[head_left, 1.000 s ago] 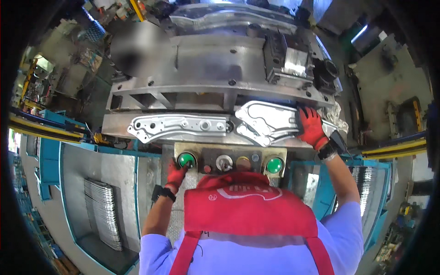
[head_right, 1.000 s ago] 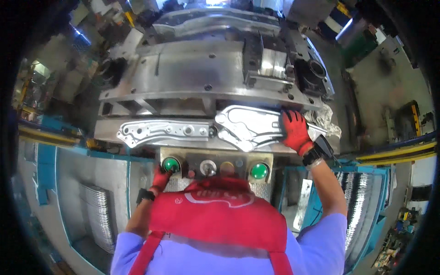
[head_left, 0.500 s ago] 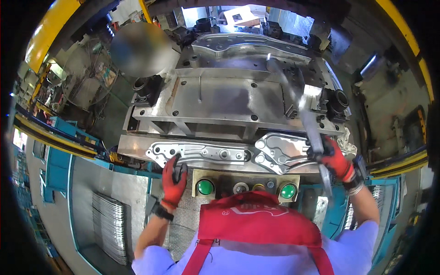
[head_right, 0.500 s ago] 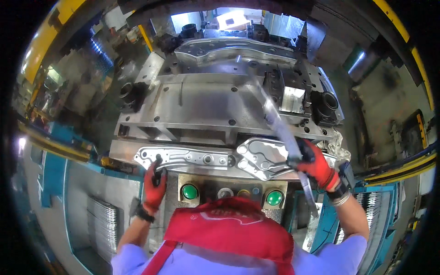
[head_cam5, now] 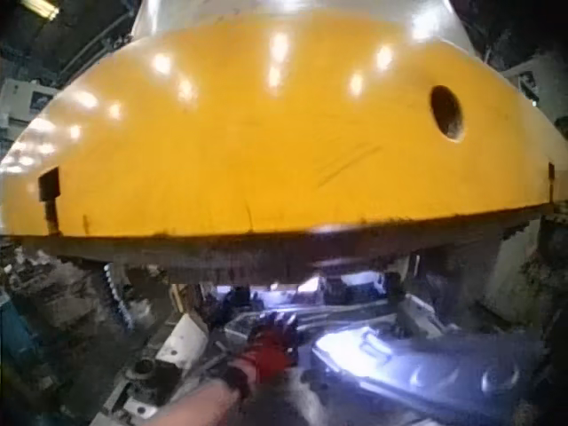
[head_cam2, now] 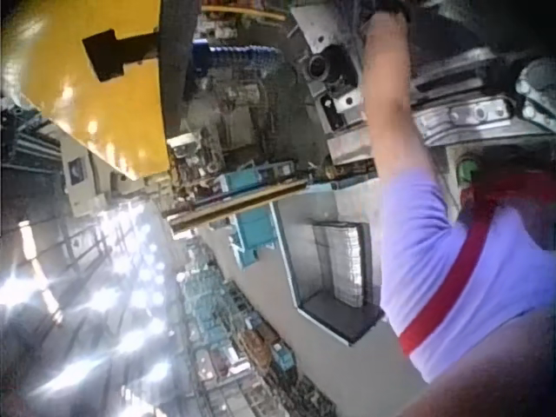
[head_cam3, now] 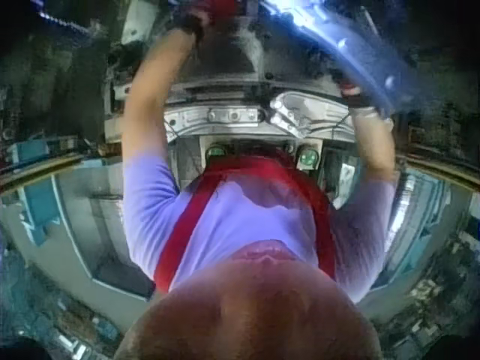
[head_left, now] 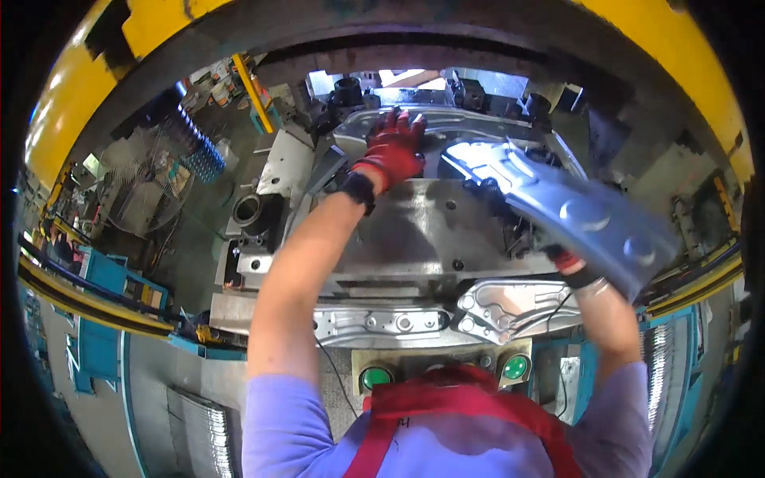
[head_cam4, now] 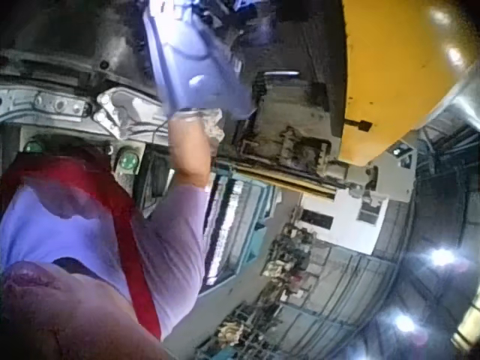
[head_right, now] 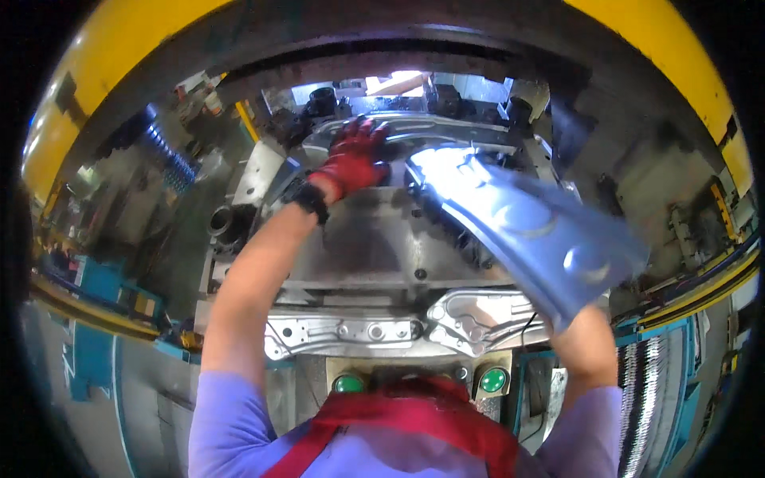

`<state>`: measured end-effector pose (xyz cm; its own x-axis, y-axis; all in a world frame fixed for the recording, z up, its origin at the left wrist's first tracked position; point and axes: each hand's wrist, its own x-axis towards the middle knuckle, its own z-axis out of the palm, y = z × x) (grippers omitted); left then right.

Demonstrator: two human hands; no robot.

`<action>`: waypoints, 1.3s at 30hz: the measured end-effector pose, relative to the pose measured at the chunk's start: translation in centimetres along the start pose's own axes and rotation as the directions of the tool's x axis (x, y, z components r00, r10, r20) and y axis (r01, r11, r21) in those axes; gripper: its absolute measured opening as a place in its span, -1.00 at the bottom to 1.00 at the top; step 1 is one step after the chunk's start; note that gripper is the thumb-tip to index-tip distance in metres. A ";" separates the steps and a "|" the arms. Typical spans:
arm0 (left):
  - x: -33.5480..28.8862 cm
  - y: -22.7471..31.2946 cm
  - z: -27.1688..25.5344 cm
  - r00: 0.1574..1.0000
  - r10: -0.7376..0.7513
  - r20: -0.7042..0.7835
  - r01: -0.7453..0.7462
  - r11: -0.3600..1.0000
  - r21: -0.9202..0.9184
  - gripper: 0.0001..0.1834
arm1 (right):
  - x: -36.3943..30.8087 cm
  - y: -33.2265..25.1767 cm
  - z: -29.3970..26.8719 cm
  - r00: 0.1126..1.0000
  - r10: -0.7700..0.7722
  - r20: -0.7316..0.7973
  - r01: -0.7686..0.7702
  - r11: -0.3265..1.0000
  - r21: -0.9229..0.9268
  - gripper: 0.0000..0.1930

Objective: Placing metal parts into a large industrial press machine, operating the press by pressing safety buttons, and then stacking the finished parts into a metal bin.

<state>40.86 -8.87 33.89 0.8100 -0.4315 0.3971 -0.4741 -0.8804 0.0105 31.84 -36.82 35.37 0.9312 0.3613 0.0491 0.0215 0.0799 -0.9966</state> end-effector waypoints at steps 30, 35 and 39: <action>-28.0 2.7 -8.2 0.999 -0.033 -0.009 0.032 0.990 -0.137 0.05 | -31.6 11.2 -7.4 0.956 0.228 -0.185 -0.202 0.968 0.148 -0.39; -34.1 2.8 -3.1 0.958 -0.167 0.231 0.191 0.978 -0.085 0.03 | -32.3 11.3 -8.4 0.961 0.207 -0.185 -0.206 0.978 0.022 -0.30; -35.0 1.4 1.6 0.948 -0.153 0.280 0.173 0.984 -0.048 0.02 | -29.9 8.6 -5.9 0.935 0.252 -0.250 -0.287 0.951 -0.116 -0.38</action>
<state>12.42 4.66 18.51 0.9368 -0.3296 0.1174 -0.3431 -0.9313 0.1226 6.34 -52.41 24.94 0.9670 0.1258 -0.2214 -0.2043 -0.1356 -0.9695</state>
